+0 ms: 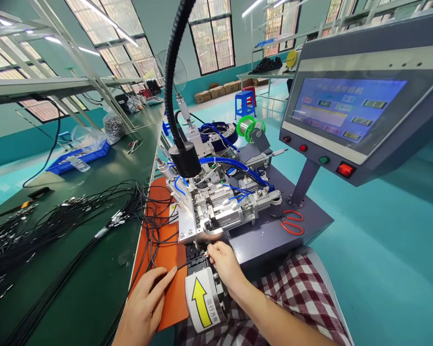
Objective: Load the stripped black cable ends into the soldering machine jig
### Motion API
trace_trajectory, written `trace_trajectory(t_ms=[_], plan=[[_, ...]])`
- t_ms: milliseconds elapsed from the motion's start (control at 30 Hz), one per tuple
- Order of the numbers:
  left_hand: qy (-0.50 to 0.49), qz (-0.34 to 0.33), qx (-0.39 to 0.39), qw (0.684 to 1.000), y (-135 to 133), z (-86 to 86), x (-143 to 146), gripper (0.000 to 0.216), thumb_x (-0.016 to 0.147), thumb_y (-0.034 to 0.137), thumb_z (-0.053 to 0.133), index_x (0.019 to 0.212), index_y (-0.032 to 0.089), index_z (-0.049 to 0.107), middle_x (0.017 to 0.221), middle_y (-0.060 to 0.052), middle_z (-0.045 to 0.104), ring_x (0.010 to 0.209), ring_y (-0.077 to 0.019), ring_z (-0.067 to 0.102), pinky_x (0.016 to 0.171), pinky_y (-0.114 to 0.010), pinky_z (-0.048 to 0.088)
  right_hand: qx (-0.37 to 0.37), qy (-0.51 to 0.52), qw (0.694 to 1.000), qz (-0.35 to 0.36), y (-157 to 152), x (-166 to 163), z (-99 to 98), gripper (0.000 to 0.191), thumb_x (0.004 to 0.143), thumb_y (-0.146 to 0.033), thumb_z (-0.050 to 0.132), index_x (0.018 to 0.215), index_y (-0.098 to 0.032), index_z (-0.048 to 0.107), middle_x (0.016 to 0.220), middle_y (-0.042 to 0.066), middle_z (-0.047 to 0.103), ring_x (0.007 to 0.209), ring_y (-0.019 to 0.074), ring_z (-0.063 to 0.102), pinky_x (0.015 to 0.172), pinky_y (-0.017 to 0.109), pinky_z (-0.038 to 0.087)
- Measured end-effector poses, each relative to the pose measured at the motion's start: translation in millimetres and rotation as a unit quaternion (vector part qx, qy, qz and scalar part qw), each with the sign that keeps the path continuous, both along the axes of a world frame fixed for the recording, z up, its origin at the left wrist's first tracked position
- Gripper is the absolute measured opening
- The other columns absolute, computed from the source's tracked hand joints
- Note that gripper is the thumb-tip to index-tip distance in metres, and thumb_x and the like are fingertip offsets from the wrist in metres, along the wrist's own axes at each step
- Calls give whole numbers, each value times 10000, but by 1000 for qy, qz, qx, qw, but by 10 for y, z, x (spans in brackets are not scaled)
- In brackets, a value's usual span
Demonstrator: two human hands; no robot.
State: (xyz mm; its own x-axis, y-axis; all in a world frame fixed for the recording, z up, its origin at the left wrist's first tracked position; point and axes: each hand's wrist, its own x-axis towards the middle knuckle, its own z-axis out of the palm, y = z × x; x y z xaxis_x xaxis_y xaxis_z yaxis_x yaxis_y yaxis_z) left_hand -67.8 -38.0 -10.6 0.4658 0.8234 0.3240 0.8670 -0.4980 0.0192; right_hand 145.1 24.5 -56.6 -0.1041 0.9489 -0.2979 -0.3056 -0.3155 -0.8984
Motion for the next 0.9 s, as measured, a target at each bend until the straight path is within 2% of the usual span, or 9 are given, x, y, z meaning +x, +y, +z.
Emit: trace_trajectory(t_ms=[200,400,533,600,700,800,900], plan=[[-31,21,25,999,-4,-63,16,432,874,105,373,1218,236,598,1036,-106,629,954,-231,622,785,-324,547,-23,-10,999,-22,-64,239,-275,449,774,-628,543,640,-200,514,593,-32,493,505,117,371,513,257,289],[-40,50,23,998,-27,-141,-20,438,890,142,355,1241,274,581,1048,-89,641,963,-226,626,808,-315,539,-67,-43,997,-15,-263,535,-316,467,737,-636,580,575,-211,472,547,-43,451,482,117,326,496,258,249],[-11,30,29,999,-30,-205,-74,466,869,136,391,1282,285,548,1083,-80,647,991,-221,631,793,-284,548,-96,-61,994,-1,-336,579,-338,484,720,-641,576,536,-210,454,516,-48,413,482,116,305,503,259,223],[2,29,26,999,10,-183,-67,511,853,113,389,1318,287,513,1094,-77,653,1002,-220,633,792,-283,552,-102,-67,993,7,-349,579,-331,489,707,-644,580,525,-208,452,495,-53,388,479,113,290,508,259,212],[1,60,0,998,152,-69,-23,542,844,89,357,1333,274,500,1123,-92,650,1042,-230,620,833,-317,545,-103,-73,992,17,-364,577,-297,480,694,-634,595,527,-208,449,492,-60,363,474,107,267,511,264,200],[-13,74,-37,996,346,37,-11,479,855,102,348,1256,238,572,1183,-109,620,1076,-237,608,832,-337,553,-97,-74,992,26,-388,590,-293,480,703,-637,588,535,-209,448,502,-60,357,480,109,269,520,269,215],[-29,74,-60,995,473,36,-43,436,867,112,355,1203,232,604,1246,-105,581,1126,-238,584,848,-351,553,-89,-72,993,31,-418,617,-358,483,721,-649,566,552,-209,460,518,-53,373,491,115,287,532,274,247]])
